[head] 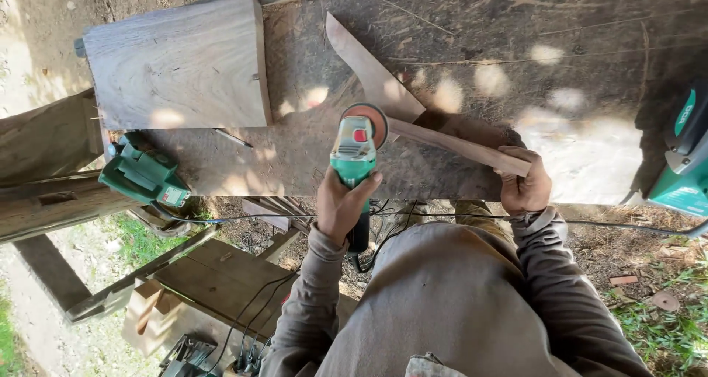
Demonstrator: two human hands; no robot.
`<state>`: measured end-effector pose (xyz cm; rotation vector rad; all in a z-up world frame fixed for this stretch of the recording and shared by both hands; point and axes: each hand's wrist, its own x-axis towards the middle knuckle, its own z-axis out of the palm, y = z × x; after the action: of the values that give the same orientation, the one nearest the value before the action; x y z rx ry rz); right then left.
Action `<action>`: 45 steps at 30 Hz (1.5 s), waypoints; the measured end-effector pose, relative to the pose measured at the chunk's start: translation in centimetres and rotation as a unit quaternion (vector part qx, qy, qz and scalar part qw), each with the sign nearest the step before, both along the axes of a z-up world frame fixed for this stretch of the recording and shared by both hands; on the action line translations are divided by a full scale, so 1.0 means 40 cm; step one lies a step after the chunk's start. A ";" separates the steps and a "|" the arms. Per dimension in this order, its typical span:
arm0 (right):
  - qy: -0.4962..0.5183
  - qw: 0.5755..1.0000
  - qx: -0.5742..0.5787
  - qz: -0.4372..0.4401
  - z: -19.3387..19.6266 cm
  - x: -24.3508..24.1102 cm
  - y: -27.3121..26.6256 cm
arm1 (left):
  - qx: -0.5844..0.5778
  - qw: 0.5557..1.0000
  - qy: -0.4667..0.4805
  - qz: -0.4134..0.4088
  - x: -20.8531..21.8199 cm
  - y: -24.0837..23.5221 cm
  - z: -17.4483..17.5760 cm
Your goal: The person uses a handheld electric sander to smooth the surface of a curved piece of wood on a workbench. They hold the wood with one hand and guide the sander with the other, moving it back and forth along the grain. The person repositions the wood to sand different sections and edges.
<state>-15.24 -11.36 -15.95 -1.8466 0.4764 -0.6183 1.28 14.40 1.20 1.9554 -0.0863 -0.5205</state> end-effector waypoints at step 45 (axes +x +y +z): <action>-0.005 0.999 -0.026 -0.019 -0.008 -0.003 0.012 | -0.048 0.992 0.116 -0.025 0.111 0.061 -0.139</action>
<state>-15.34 -10.89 -16.27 -1.8866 0.4941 -0.6707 5.71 16.85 -4.37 1.7895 -0.0126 -0.7605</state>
